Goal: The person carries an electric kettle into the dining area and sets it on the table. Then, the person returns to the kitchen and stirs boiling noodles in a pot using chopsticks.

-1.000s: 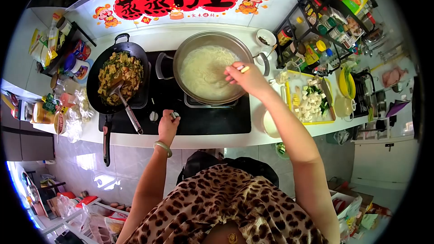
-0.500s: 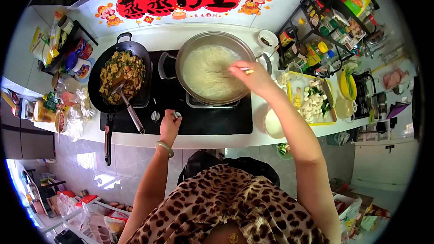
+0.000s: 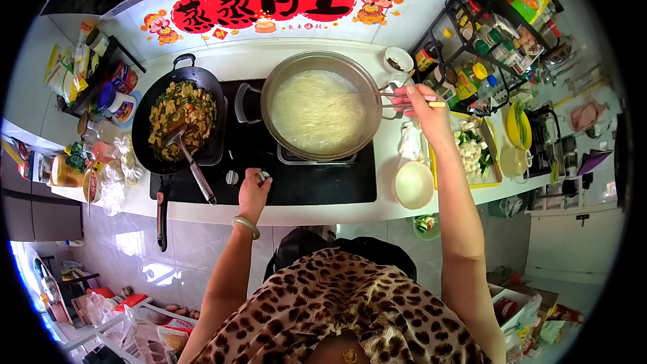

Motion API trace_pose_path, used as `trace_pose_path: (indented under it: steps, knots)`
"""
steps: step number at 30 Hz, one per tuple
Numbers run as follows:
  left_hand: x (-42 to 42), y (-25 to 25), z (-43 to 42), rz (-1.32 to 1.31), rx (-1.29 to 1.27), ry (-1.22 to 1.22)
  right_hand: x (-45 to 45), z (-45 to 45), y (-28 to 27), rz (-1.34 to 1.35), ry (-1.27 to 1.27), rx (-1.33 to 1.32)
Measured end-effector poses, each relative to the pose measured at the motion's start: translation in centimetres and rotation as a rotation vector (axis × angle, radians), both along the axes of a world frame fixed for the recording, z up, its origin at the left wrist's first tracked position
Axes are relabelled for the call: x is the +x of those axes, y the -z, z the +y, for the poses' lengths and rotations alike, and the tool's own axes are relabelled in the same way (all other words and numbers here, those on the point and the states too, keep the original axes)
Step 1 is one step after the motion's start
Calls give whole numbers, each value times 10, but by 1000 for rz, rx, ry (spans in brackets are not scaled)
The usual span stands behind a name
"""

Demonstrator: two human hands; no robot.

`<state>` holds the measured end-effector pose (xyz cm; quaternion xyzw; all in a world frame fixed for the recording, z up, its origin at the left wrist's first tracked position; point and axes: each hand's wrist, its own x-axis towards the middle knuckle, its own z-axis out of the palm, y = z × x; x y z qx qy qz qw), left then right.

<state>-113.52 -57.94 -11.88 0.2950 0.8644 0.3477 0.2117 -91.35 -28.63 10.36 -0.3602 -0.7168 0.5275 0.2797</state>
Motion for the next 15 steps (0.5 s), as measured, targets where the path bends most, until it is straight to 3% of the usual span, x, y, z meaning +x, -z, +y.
trace_pose_path:
  steps: [15]
  knots:
    - [1, 2, 1, 19, -35, -8, 15, 0, 6, -13, -10, -36]
